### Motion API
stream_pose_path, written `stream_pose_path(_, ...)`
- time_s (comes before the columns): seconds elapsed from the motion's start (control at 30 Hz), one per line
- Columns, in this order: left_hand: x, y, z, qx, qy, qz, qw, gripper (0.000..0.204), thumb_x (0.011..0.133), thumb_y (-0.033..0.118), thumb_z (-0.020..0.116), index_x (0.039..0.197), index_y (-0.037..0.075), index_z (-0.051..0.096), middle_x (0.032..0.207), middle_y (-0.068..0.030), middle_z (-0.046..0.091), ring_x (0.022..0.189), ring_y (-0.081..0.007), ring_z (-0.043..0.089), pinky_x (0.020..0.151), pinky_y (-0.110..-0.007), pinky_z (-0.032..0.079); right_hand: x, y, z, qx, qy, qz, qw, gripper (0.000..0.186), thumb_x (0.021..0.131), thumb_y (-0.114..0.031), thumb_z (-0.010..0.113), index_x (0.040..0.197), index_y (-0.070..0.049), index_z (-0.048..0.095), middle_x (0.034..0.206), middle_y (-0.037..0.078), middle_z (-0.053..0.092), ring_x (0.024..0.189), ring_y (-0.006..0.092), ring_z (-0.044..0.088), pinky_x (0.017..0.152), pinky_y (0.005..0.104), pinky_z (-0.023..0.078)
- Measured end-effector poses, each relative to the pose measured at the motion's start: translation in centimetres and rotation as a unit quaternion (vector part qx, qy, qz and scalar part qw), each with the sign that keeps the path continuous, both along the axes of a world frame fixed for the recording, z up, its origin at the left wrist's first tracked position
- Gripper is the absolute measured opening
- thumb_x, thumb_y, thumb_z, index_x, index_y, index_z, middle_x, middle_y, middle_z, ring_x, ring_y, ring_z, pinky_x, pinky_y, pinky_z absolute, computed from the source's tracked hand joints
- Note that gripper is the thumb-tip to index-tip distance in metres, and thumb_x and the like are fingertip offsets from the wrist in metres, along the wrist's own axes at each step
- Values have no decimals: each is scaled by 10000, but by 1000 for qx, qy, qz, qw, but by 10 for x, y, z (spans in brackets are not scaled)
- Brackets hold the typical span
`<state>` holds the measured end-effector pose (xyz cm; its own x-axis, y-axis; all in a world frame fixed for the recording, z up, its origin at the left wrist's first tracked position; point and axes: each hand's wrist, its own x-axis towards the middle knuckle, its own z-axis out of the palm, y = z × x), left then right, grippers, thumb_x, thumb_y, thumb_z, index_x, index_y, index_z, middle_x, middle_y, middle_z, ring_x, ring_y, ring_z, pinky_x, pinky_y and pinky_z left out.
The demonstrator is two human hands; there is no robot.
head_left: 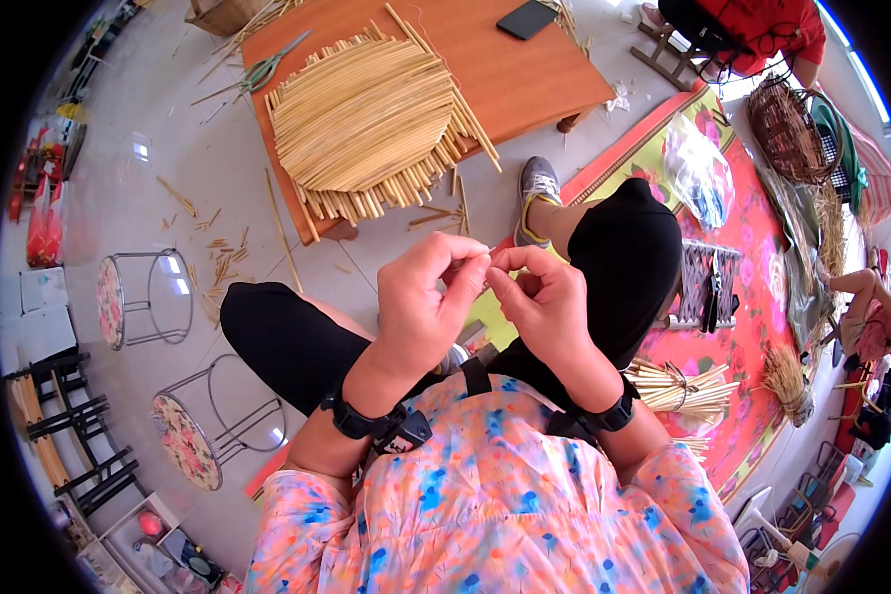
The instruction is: The person constructs a straw mat by hand by threading long pieces of straw together with string, occasionally using shears to trim the edges and pliers to pull the thread tight.
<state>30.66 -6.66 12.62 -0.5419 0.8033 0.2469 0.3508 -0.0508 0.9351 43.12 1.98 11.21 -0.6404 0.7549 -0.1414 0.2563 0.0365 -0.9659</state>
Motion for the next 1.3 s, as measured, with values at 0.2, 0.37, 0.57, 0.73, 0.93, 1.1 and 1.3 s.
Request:
stream_pose_path(0.2, 14, 9, 4, 17, 122, 21, 992, 104, 781, -39, 646, 856, 1, 585, 771, -94, 597, 624, -176, 616, 571, -267, 496, 2, 4, 0, -37, 9, -22, 999, 73, 804, -53, 688, 825, 5, 649, 594, -7, 573, 486, 9, 464, 446, 198, 359)
stream_pose_path(0.37, 16, 19, 1, 23, 153, 28, 988, 117, 756, -15, 650, 817, 29, 559, 781, -96, 596, 593, -225, 618, 521, -301, 505, 5, 8, -2, -15, 19, -31, 999, 75, 799, -49, 692, 814, 11, 650, 608, -4, 589, 497, 14, 494, 456, 187, 378)
stream_pose_path(0.57, 18, 20, 6, -22, 107, 16, 994, 104, 754, -44, 635, 808, -10, 552, 806, -119, 647, 659, -192, 638, 618, -282, 515, 5, 9, 0, 48, 20, -34, 998, 86, 772, -47, 717, 794, 10, 657, 622, 17, 620, 506, 33, 543, 455, 196, 412)
stream_pose_path(0.73, 17, 20, 6, -29, 113, 17, 993, 114, 745, -53, 639, 796, -10, 547, 804, -117, 651, 649, -180, 643, 613, -277, 517, 5, 10, 0, 58, 11, -36, 998, 90, 767, -48, 725, 788, 9, 659, 621, 25, 630, 506, 44, 564, 454, 201, 423)
stream_pose_path(0.93, 16, 21, 2, -15, 88, 11, 996, 124, 733, -66, 639, 793, -10, 546, 797, -108, 648, 649, -158, 650, 612, -256, 522, 5, 10, 5, 40, 1, -43, 998, 87, 772, -53, 724, 793, 6, 665, 637, 34, 648, 508, 60, 594, 453, 207, 438)
stream_pose_path(1.1, 15, 22, 2, -24, 94, 15, 995, 124, 720, -70, 642, 770, -4, 550, 780, -97, 645, 641, -152, 651, 606, -254, 521, 6, 11, 3, 32, -5, -46, 998, 87, 762, -55, 729, 795, 2, 673, 656, 36, 654, 507, 58, 578, 467, 208, 437)
stream_pose_path(1.3, 14, 23, 1, -30, 92, 9, 995, 125, 716, -68, 645, 761, 1, 550, 768, -91, 646, 641, -150, 657, 603, -252, 521, 8, 10, -11, 42, 15, -61, 997, 89, 744, -57, 739, 790, -11, 679, 662, 39, 649, 526, 52, 558, 495, 205, 430)
